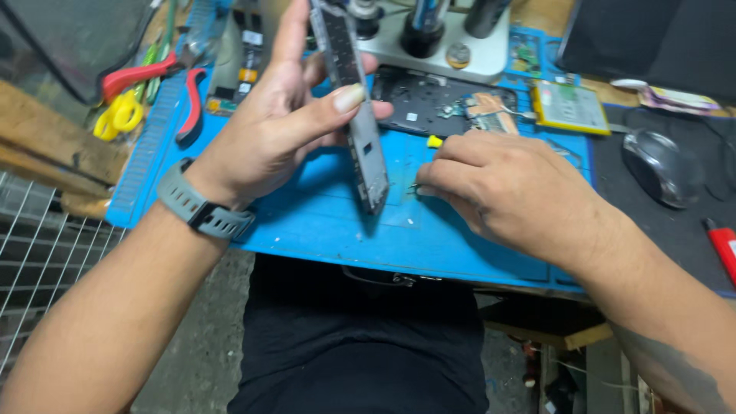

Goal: The person disassembles a mobile phone frame and internal components, scrapes adhesive and debris along the inner side rails with a thin tool, and applies double-sided adhesive strip to the interior panel.

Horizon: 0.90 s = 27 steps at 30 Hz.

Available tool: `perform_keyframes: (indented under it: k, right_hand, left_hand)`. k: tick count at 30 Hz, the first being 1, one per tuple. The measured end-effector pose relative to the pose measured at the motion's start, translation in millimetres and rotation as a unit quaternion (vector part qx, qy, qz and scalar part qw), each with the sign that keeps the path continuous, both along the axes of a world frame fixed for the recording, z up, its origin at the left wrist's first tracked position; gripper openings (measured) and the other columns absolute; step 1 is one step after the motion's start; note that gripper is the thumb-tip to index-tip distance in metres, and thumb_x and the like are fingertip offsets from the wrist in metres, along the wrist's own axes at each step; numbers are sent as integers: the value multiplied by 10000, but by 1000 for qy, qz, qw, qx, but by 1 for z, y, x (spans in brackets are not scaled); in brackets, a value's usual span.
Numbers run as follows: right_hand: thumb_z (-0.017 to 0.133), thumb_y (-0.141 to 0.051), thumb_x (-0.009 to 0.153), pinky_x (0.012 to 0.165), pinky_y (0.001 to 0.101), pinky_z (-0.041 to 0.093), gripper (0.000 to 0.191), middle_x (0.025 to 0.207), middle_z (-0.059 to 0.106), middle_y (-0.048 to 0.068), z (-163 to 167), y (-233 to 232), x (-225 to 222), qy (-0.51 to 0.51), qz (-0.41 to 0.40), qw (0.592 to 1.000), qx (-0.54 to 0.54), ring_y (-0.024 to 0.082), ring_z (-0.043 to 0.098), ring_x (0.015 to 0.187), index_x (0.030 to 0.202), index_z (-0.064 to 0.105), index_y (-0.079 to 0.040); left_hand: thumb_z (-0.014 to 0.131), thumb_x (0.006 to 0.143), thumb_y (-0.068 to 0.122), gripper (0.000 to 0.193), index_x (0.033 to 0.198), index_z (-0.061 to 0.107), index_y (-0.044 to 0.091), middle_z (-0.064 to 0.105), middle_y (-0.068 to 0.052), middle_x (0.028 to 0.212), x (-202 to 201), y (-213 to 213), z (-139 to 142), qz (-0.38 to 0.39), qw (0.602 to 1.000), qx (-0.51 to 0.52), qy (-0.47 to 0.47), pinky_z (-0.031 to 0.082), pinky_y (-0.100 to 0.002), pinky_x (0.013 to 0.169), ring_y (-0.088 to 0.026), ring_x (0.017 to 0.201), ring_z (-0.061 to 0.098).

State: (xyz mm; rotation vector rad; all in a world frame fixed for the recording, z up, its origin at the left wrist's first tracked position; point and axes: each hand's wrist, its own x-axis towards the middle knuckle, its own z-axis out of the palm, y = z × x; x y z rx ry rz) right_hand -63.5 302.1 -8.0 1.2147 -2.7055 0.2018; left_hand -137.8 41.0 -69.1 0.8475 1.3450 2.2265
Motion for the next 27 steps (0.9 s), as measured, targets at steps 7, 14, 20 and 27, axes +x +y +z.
perform_keyframes:
  k: [7, 14, 20, 27]
  right_hand:
    - [789, -175, 830, 849, 461, 517, 353, 1123, 655, 149, 8, 12, 74, 53, 2, 993, -109, 346, 661, 1003, 1126, 672, -24]
    - [897, -241, 857, 876, 426, 566, 323, 1099, 678, 93, -85, 16, 177, -49, 8, 973, -225, 265, 704, 997, 1037, 721, -39]
    - [794, -221, 859, 977, 467, 546, 387, 1292, 650, 159, -124, -16, 191, -8, -91, 979, -180, 341, 639, 1218, 1195, 671, -74]
    - [724, -324, 873, 877, 461, 534, 576, 1321, 584, 225, -123, -90, 155, -88, -147, 978, -119, 406, 591, 1157, 1369, 582, -69]
  left_hand:
    - [740, 1047, 141, 888, 1630, 70, 156, 471, -125, 1390, 17, -6, 10, 66, 989, -46, 121, 530, -400, 1138, -209, 1284, 583]
    - [829, 1069, 118, 905, 1588, 88, 119, 495, -107, 1449, 36, -14, 6, 171, 947, -91, 256, 521, -323, 1169, -173, 1301, 581]
    - [935, 1045, 87, 974, 1575, 124, 189, 438, -102, 1502, 63, -6, 0, 208, 874, -143, 416, 534, -302, 1148, -158, 1287, 561]
    - [894, 1049, 84, 962, 1608, 123, 222, 412, -74, 1504, 75, -10, -6, 200, 893, -105, 389, 574, -287, 1094, -165, 1318, 557]
